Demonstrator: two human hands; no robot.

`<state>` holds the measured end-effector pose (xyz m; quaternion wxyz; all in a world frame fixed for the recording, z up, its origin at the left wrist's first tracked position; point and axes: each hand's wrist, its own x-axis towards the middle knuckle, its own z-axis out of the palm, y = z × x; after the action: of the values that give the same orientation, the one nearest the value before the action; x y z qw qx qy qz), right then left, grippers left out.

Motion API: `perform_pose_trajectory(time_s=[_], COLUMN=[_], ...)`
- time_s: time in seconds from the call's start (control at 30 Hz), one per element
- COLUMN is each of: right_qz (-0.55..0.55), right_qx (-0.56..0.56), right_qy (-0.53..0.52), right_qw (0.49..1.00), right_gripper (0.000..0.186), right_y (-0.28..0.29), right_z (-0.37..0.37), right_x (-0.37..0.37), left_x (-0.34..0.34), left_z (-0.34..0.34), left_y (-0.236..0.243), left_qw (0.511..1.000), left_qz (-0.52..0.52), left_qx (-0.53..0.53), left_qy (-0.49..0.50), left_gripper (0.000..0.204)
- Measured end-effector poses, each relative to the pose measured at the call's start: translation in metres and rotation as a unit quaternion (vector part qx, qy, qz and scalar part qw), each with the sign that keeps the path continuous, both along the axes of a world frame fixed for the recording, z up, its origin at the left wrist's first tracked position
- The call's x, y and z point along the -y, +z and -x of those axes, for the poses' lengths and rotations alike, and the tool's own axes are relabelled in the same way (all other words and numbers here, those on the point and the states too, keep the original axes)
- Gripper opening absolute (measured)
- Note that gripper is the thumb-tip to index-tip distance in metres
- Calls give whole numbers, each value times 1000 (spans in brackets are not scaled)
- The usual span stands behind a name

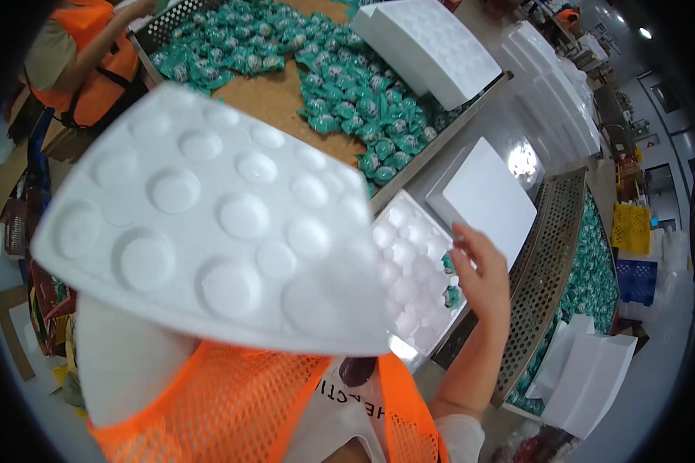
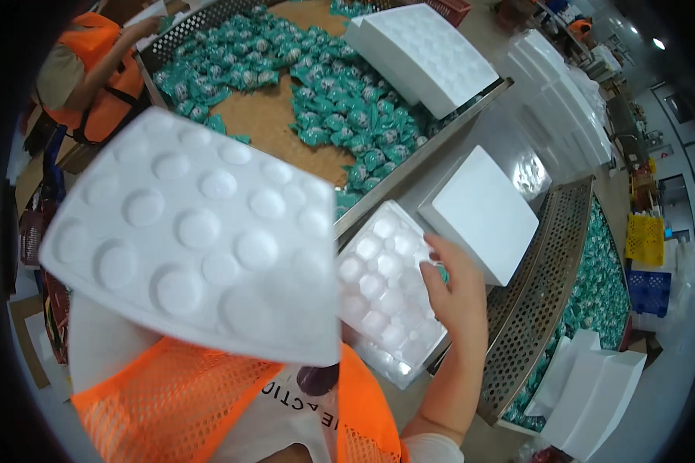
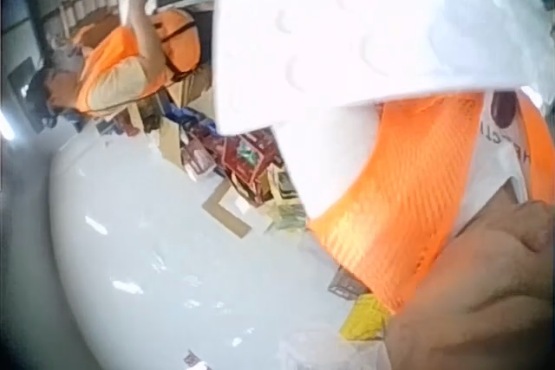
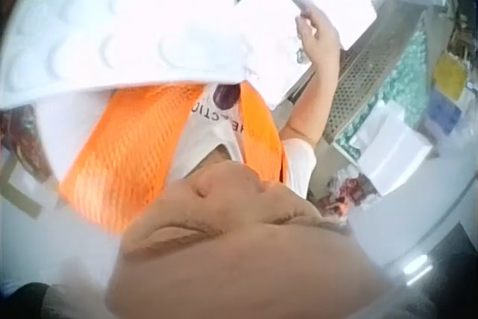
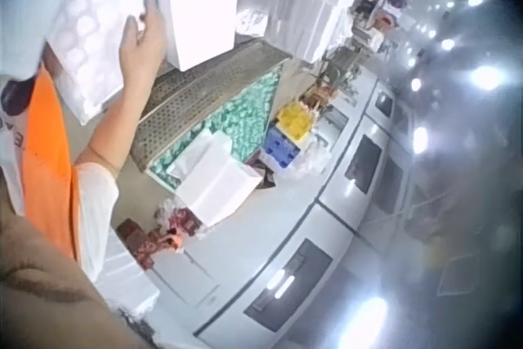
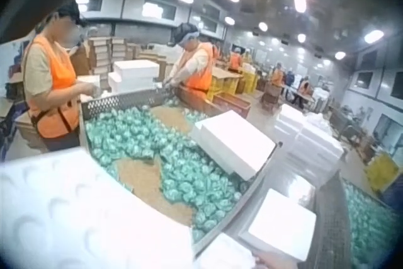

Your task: The recorder is picking up green wrapped food items from a large bin and placing them into white foam trays.

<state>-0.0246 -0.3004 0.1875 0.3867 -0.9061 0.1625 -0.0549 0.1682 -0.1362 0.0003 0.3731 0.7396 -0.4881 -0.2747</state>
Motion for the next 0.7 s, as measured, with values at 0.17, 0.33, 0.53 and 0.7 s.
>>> perform_pose_trajectory(time_s=[0.17, 0.33, 0.53, 0.7], right_qz=[4, -20, -32, -15], right_qx=[33, -63, -22, 24], right_qy=[183, 443, 420, 411], right_qw=[983, 894, 907, 911], right_gripper=[61, 79, 80, 75], right_y=[26, 17, 0, -4], right_z=[-46, -70, -84, -101], right_x=[-30, -106, -130, -138], left_x=[-34, -31, -27, -38], left_z=[-32, -88, -130, -155], left_y=[-36, -41, -31, -23], left_qw=[988, 965, 922, 876], left_qz=[-35, -50, -76, -102], left_qx=[-132, -213, -304, -382], left_qy=[-65, -143, -229, -278], left_gripper=[20, 21, 22, 23])
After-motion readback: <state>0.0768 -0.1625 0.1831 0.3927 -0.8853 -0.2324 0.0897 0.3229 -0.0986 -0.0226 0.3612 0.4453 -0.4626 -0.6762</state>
